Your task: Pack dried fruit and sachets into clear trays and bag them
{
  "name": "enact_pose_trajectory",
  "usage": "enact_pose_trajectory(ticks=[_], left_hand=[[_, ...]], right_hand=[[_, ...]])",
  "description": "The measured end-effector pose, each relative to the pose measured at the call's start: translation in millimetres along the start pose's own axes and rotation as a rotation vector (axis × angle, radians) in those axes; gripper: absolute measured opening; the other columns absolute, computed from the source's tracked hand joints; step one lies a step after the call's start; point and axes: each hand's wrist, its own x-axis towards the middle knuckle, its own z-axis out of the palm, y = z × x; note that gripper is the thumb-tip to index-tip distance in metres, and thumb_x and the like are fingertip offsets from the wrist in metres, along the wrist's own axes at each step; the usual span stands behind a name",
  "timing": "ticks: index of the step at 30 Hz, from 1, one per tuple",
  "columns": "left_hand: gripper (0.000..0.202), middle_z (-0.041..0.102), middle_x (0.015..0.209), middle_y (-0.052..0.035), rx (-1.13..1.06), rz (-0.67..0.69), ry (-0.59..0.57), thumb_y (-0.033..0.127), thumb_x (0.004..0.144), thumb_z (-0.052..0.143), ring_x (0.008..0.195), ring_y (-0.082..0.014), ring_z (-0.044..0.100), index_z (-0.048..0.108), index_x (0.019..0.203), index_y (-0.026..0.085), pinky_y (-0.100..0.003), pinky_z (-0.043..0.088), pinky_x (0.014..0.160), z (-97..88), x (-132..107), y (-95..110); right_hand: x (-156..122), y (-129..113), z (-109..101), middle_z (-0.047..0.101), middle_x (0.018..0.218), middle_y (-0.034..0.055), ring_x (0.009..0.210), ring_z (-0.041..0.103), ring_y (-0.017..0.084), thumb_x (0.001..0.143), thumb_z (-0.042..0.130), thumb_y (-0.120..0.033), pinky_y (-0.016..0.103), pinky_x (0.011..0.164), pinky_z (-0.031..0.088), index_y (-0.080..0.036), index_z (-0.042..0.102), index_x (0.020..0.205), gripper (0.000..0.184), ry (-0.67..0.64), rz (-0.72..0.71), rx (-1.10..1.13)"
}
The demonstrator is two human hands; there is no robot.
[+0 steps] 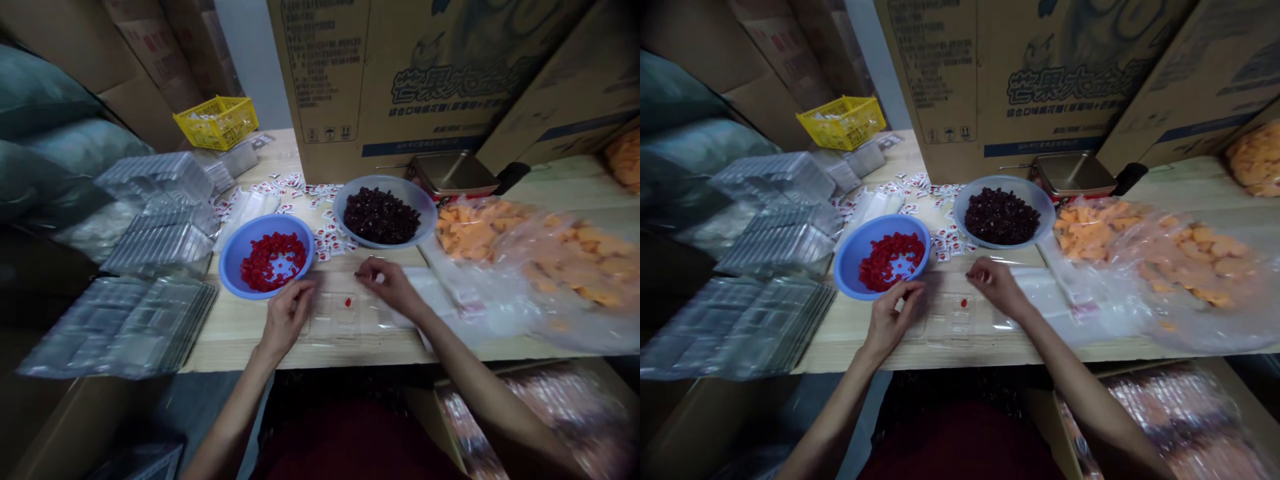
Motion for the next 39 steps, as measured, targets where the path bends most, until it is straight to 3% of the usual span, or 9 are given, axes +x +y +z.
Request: enact_pose_trajectory(ticks=[5, 8, 12, 14, 20, 27, 34, 37, 39], left_hand=[[0.023, 0.071, 0.099, -0.0047, 0.093, -0.058, 0.195, 0.033, 0.095, 0.052, 0.086, -0.0164, 0.066, 0.067, 0.109, 0.021, -0.029, 0.052, 0.083, -35.9, 15, -10], [0.026, 0.070, 0.109, -0.0073, 0.320, -0.117, 0.110, 0.031, 0.095, 0.050, 0.096, -0.0193, 0.066, 0.063, 0.113, 0.020, -0.032, 0.050, 0.090, -58.6, 45, -38], [0.039, 0.065, 0.124, -0.0139, 0.759, -0.370, -0.384, 0.028, 0.082, 0.065, 0.109, -0.0263, 0.065, 0.059, 0.119, 0.018, -0.034, 0.049, 0.092, -70.5, 83, -88], [0.045, 0.066, 0.122, -0.0158, 0.837, -0.443, -0.484, 0.026, 0.077, 0.068, 0.105, -0.0269, 0.067, 0.058, 0.120, 0.018, -0.033, 0.050, 0.087, -67.3, 93, -107], [0.029, 0.071, 0.107, -0.0193, 0.896, -0.449, -0.455, 0.025, 0.083, 0.056, 0.100, -0.0297, 0.069, 0.062, 0.109, 0.014, -0.033, 0.051, 0.081, -63.1, 101, -132], [0.019, 0.072, 0.101, -0.0126, 0.885, -0.431, -0.422, 0.031, 0.086, 0.055, 0.095, -0.0265, 0.068, 0.064, 0.097, 0.019, -0.031, 0.049, 0.079, -70.7, 106, -141], [0.022, 0.069, 0.092, -0.0053, 0.390, -0.218, 0.146, 0.034, 0.091, 0.050, 0.082, -0.0181, 0.064, 0.060, 0.101, 0.019, -0.029, 0.049, 0.081, -70.7, 94, -101], [0.027, 0.068, 0.095, -0.0033, 0.087, -0.118, 0.121, 0.036, 0.090, 0.056, 0.081, -0.0159, 0.063, 0.057, 0.111, 0.020, -0.027, 0.050, 0.078, -46.5, 61, -50], [0.021, 0.067, 0.089, -0.0018, -0.047, -0.085, -0.066, 0.037, 0.090, 0.058, 0.077, -0.0148, 0.062, 0.059, 0.105, 0.021, -0.026, 0.049, 0.073, -20.5, 32, -20]], right_hand=[[-35, -3, 69, 0.064, 0.081, 0.0051, 0.084, 0.057, 0.022, 0.088, 0.060, -0.010, 0.036, 0.080, 0.044, -0.020, 0.065, 0.077, 0.015, -0.200, -0.123, -0.353], [-39, -1, 78, 0.065, 0.086, 0.0075, 0.087, 0.057, 0.023, 0.089, 0.058, -0.009, 0.038, 0.082, 0.044, -0.020, 0.067, 0.075, 0.020, -0.197, -0.164, -0.472], [-30, -9, 50, 0.065, 0.097, 0.0088, 0.093, 0.057, 0.023, 0.094, 0.054, -0.018, 0.036, 0.083, 0.045, -0.021, 0.070, 0.086, 0.018, -0.065, -0.207, -0.386], [-14, -6, 20, 0.066, 0.098, 0.0093, 0.094, 0.058, 0.024, 0.095, 0.052, -0.022, 0.037, 0.085, 0.045, -0.022, 0.070, 0.089, 0.019, 0.055, -0.181, -0.402], [77, 47, -65, 0.070, 0.090, 0.0087, 0.091, 0.062, 0.024, 0.084, 0.059, -0.013, 0.034, 0.086, 0.047, -0.019, 0.071, 0.085, 0.013, 0.163, 0.266, -0.701], [143, 100, -57, 0.071, 0.079, 0.0057, 0.085, 0.065, 0.020, 0.068, 0.067, -0.003, 0.028, 0.082, 0.048, -0.020, 0.068, 0.069, 0.017, 0.059, 0.390, -0.695], [134, 97, -79, 0.071, 0.089, 0.0102, 0.086, 0.065, 0.024, 0.078, 0.051, -0.004, 0.035, 0.085, 0.049, -0.018, 0.069, 0.098, 0.030, 0.196, 0.391, -0.656], [108, 73, -86, 0.070, 0.085, 0.0078, 0.079, 0.064, 0.022, 0.076, 0.055, -0.009, 0.034, 0.079, 0.051, -0.017, 0.067, 0.096, 0.025, 0.317, 0.261, -0.416], [74, 49, -74, 0.069, 0.083, 0.0064, 0.076, 0.064, 0.021, 0.078, 0.060, -0.019, 0.033, 0.074, 0.051, -0.019, 0.065, 0.088, 0.011, 0.322, 0.169, -0.196]])
